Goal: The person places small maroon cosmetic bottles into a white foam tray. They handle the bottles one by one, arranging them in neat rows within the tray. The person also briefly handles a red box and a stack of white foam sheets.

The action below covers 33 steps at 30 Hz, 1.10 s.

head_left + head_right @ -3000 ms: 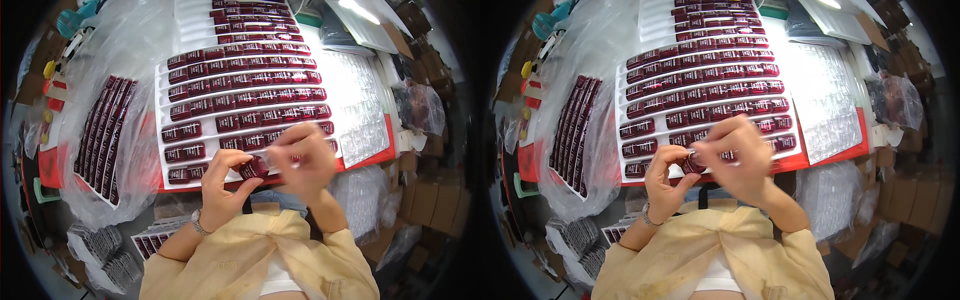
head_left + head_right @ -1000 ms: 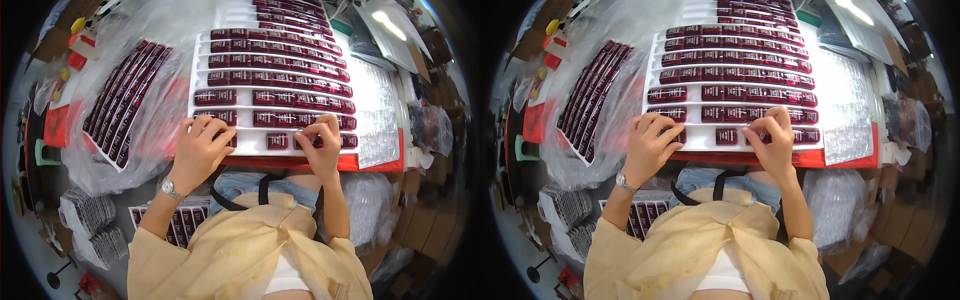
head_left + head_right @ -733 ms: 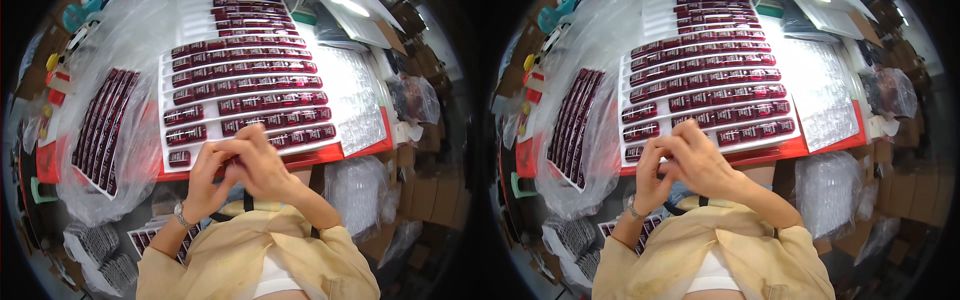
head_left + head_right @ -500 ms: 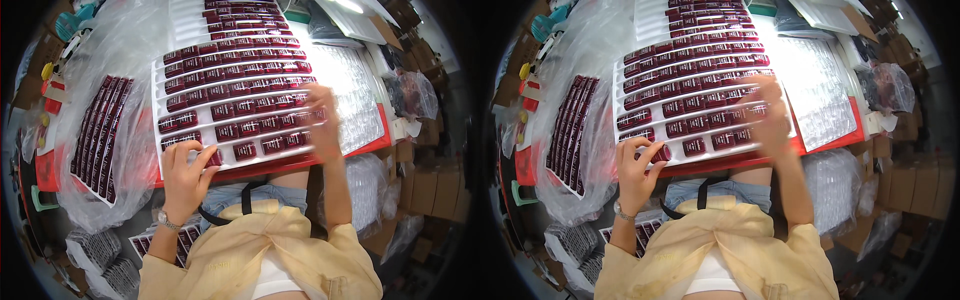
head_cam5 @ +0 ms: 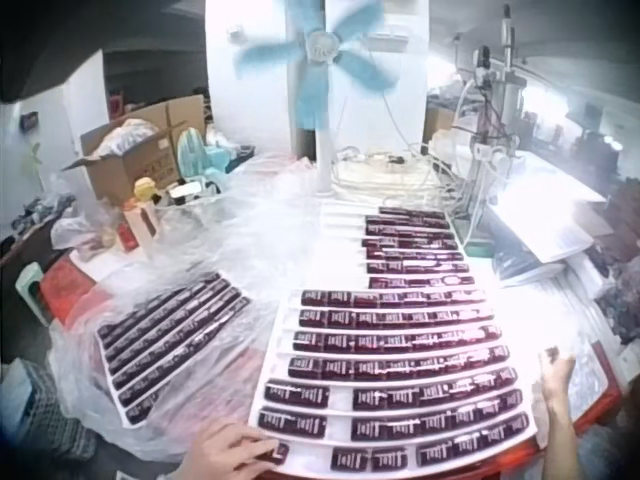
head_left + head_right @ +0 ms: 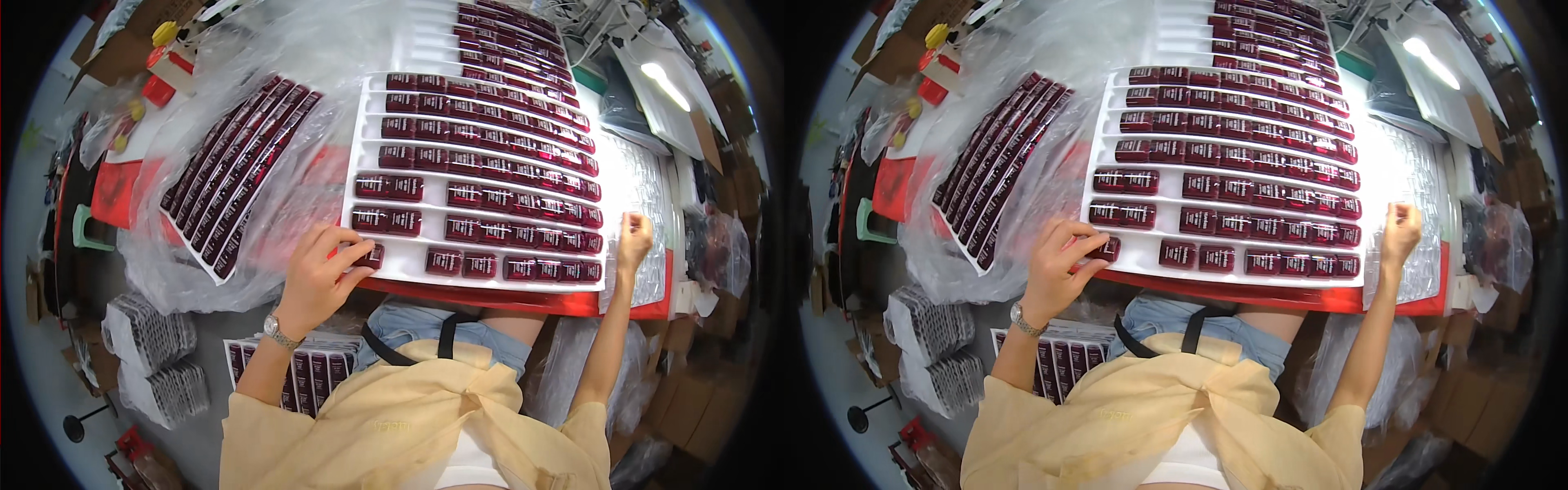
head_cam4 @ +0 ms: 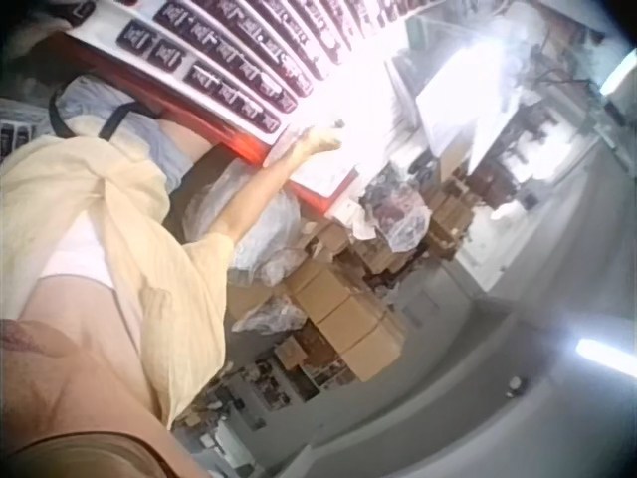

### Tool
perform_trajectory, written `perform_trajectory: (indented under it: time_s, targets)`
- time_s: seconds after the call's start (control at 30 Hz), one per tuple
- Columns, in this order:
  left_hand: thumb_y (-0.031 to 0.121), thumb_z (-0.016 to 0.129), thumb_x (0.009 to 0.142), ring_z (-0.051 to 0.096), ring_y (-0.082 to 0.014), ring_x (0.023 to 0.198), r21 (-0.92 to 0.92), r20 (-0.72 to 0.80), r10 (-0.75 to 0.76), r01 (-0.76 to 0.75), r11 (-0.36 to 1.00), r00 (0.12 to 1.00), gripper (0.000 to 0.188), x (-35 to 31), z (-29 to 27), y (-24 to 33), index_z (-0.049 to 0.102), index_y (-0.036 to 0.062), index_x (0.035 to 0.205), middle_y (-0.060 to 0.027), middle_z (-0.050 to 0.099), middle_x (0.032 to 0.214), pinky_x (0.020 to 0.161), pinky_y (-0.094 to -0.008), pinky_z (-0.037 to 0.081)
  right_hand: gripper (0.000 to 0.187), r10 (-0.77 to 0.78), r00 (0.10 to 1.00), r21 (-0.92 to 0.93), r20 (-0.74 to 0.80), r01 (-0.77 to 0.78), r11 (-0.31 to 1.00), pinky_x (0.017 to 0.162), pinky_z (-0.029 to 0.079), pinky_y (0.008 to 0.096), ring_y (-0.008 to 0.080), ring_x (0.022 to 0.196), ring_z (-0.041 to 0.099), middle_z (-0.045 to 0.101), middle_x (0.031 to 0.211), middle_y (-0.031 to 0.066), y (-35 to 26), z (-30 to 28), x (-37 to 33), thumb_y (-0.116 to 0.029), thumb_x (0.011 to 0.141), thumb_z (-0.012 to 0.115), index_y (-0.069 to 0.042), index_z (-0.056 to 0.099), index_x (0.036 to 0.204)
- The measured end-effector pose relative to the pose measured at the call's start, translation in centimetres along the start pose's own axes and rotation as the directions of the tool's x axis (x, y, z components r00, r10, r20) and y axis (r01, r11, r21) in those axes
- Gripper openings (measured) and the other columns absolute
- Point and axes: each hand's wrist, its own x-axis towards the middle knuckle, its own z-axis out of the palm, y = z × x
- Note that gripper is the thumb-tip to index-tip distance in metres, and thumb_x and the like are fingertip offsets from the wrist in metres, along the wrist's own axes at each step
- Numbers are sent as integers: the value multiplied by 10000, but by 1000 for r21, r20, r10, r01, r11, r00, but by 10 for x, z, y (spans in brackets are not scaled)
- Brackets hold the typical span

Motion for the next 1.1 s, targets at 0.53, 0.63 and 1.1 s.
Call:
perform_trajectory:
  time_s: [0.53, 0.63, 1.1]
  targets:
    - [-53, 769, 691, 549, -149, 918, -761, -277, -355, 22, 648, 893, 441, 18, 63, 74, 551, 6, 1070, -115, 595, 1071, 784, -270, 463, 504, -715, 677, 811, 177, 311, 495, 631, 473, 354, 237, 660, 552, 532, 728, 62, -297, -56, -95, -362, 716, 767, -7, 656, 1056]
    - [-35, 769, 649, 588, -220, 910, -212, -239, -49, -3, 977, 970, 403, 24, 24, 45, 614, 38, 1014, -112, 603, 1058, 794, -302, 470, 232, -607, 774, 661, 180, 361, 658, 626, 494, 367, 248, 712, 617, 647, 832, 99, -235, -67, -61, -150, 796, 717, -26, 651, 981]
    - [64, 767, 704, 597, -227, 756, -154, 78, -76, 87, 984, 994, 346, 17, 22, 32, 649, 38, 1028, -85, 558, 965, 644, -324, 512, 259, -4, 986, -210, 167, 40, 977, 734, 485, 396, 300, 822, 609, 615, 908, 151, 26, -20, -1, -115, 799, 700, 5, 591, 1001]
